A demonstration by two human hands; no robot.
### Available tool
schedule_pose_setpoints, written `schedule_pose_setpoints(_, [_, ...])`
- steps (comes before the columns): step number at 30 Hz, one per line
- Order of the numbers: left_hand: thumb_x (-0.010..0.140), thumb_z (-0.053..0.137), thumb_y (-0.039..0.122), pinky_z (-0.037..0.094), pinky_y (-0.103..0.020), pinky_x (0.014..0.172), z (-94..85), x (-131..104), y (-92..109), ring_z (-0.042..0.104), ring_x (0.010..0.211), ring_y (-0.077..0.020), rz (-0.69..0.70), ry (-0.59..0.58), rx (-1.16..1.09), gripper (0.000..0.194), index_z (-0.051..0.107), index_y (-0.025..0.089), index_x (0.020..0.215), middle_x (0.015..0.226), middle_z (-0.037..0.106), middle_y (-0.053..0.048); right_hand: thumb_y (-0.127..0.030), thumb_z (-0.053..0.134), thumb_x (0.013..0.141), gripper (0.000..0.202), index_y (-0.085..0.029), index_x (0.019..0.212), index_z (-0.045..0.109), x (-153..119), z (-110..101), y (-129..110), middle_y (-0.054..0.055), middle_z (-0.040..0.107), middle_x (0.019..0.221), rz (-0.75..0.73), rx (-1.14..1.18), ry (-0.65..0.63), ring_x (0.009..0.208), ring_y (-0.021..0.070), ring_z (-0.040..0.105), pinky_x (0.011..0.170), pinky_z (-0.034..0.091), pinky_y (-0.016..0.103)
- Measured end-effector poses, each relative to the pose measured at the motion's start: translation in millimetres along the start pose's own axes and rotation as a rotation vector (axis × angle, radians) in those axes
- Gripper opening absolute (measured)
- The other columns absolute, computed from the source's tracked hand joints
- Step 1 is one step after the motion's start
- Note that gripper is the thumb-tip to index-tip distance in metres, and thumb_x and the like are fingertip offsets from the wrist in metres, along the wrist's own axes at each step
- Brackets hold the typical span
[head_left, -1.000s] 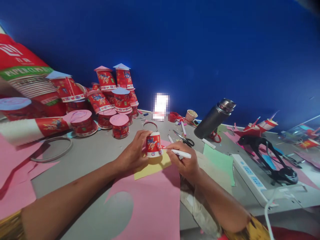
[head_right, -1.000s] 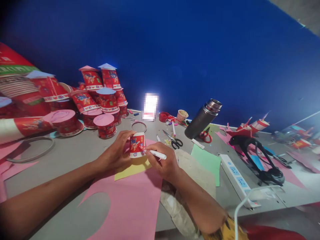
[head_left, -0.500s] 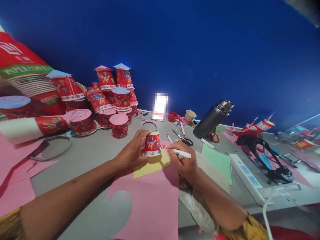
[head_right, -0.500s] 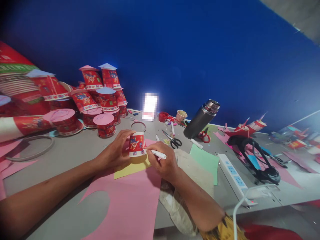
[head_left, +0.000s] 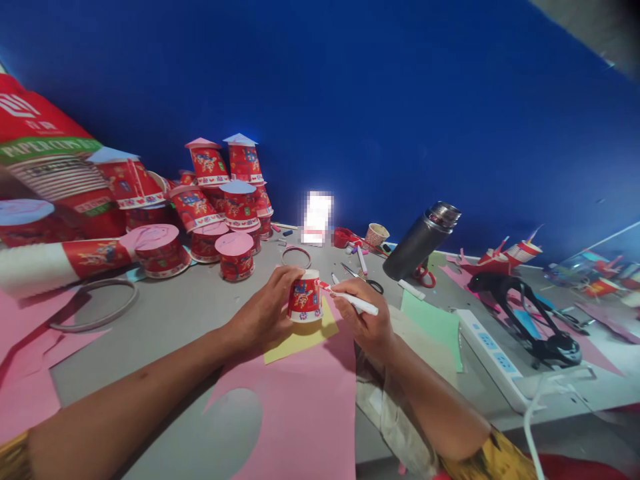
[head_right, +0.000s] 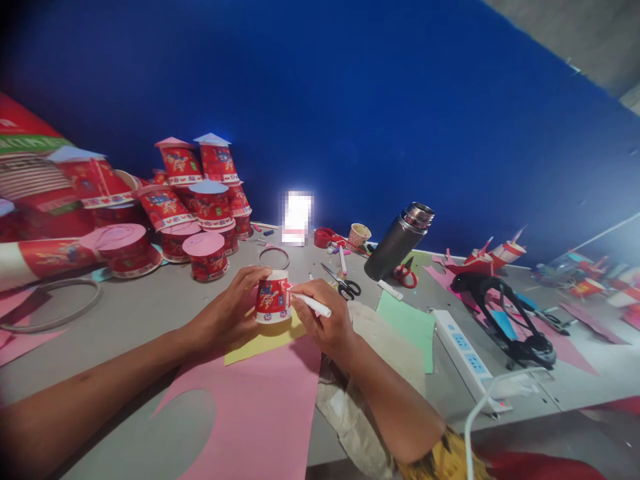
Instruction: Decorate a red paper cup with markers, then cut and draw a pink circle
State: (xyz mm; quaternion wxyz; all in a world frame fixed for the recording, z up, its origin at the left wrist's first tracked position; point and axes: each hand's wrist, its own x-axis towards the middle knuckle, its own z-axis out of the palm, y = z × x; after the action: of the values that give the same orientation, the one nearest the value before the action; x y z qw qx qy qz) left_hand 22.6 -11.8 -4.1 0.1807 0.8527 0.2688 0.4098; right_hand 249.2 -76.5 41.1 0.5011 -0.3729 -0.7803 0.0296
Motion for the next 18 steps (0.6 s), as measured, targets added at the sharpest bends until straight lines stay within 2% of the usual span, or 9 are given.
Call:
schedule_pose_setpoints(8, [0.083,0.067,0.008,0.054,-0.049,0.115,-1.9,-0.6,-1.5,0.058,0.138,-0.0306,-0.017,-0.013,-0.01,0.075,0.04,0.028,0.15,0.145,0.054,-0.013,-0.027,0.057,0.107,0.015,-0.023,0.108,0.071,-2.2,1.3,2.2,0.007,0.078,0.093,0.011,-0.012,-0.042,0.084,0.0204,0.074,0.077,0.06,0.033])
schedule_pose_setpoints(13, [0.084,0.076,0.023,0.053,-0.052,0.115,-3.0,-0.9,-3.4,0.06,0.137,-0.0323,-0.059,-0.002,-0.042,0.072,0.043,0.028,0.148,0.145,0.056,-0.014,-0.033,0.055,0.108,0.021,-0.022,0.103,0.072,-3.6,-1.9,8.9,0.006,0.076,0.088,0.098,-0.018,0.039,0.079,0.0194,0.074,0.074,0.058,0.032])
schedule_pose_setpoints(18, [0.09,0.076,0.031,0.051,-0.051,0.117,-6.6,-0.8,1.5,0.058,0.139,-0.031,-0.057,-0.043,-0.048,0.07,0.04,0.027,0.15,0.147,0.054,-0.015,-0.034,0.055,0.109,0.021,-0.021,0.107,0.072,-3.3,0.8,8.8,0.007,0.077,0.093,0.063,0.023,0.043,0.077,0.0181,0.073,0.076,0.058,0.032])
